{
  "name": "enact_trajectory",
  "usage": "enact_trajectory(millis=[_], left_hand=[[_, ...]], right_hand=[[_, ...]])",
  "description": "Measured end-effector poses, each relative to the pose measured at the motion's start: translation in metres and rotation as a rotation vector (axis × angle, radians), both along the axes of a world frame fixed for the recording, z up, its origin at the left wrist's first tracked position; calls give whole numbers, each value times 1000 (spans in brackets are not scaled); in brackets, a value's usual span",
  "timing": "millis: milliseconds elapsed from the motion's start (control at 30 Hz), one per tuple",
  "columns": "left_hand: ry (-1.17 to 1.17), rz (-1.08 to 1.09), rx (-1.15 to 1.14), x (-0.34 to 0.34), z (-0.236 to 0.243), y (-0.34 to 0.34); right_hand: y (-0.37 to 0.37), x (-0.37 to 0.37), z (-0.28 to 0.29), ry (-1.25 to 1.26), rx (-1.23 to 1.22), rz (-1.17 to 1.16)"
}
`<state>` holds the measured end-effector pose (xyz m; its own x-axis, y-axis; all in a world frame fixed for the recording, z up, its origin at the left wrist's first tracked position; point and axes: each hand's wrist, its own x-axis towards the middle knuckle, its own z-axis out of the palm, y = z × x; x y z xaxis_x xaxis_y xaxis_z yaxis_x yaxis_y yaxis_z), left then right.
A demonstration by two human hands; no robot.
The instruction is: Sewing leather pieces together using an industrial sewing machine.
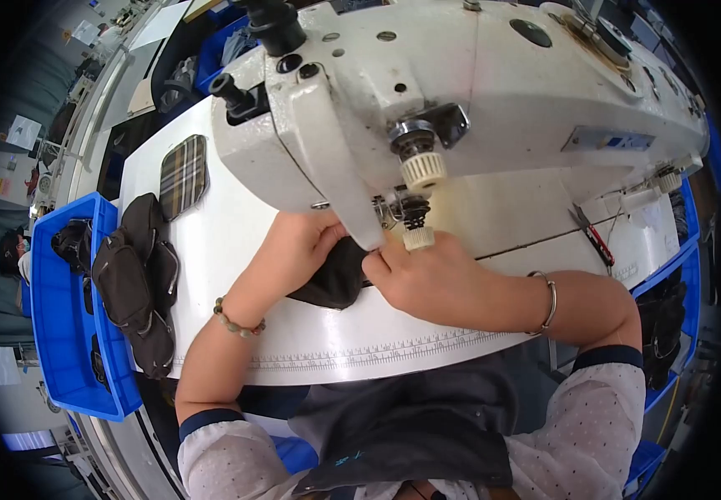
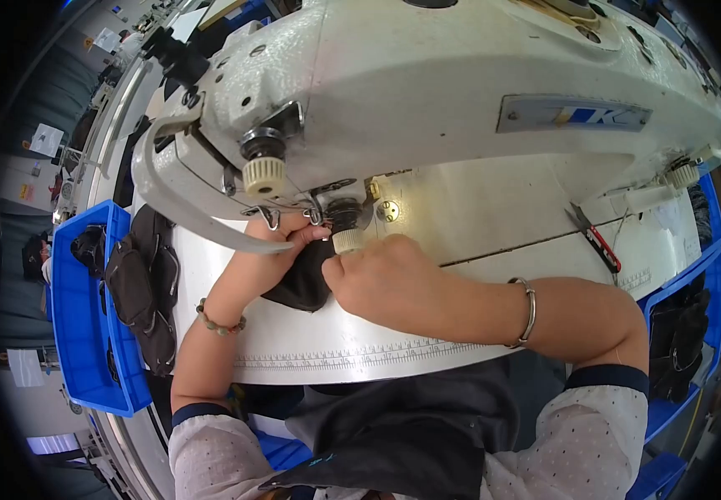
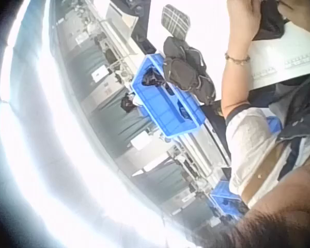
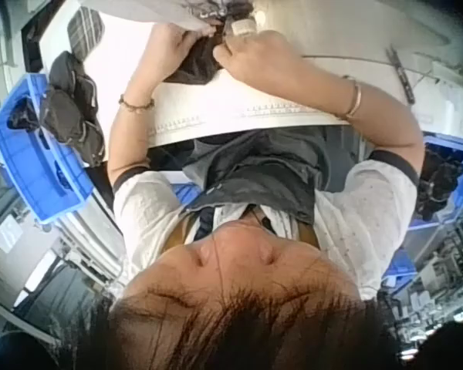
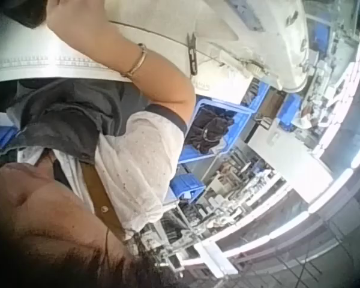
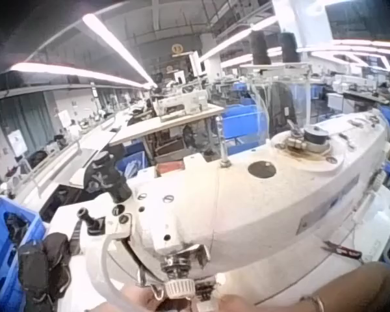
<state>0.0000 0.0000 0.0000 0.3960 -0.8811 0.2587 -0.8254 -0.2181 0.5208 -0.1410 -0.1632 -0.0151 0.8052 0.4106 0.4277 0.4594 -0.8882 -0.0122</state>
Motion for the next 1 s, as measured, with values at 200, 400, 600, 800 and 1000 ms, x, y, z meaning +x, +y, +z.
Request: enact_trajectory(millis=[200, 400, 600, 800, 1000], left_hand=[[274, 60, 5, 1, 1, -1], [171, 49, -57, -11, 3, -1], [-53, 75, 136, -12, 10, 6], [-159, 65, 157, -16, 9, 5], [-332, 51, 233, -22, 14, 5]], right_hand=[[7, 2, -4, -313, -17, -59], [7, 8, -20, -277, -55, 17], [3, 7, -16, -263, -1, 102], [8, 4, -17, -202, -12, 84], [7, 2, -14, -164, -25, 80]])
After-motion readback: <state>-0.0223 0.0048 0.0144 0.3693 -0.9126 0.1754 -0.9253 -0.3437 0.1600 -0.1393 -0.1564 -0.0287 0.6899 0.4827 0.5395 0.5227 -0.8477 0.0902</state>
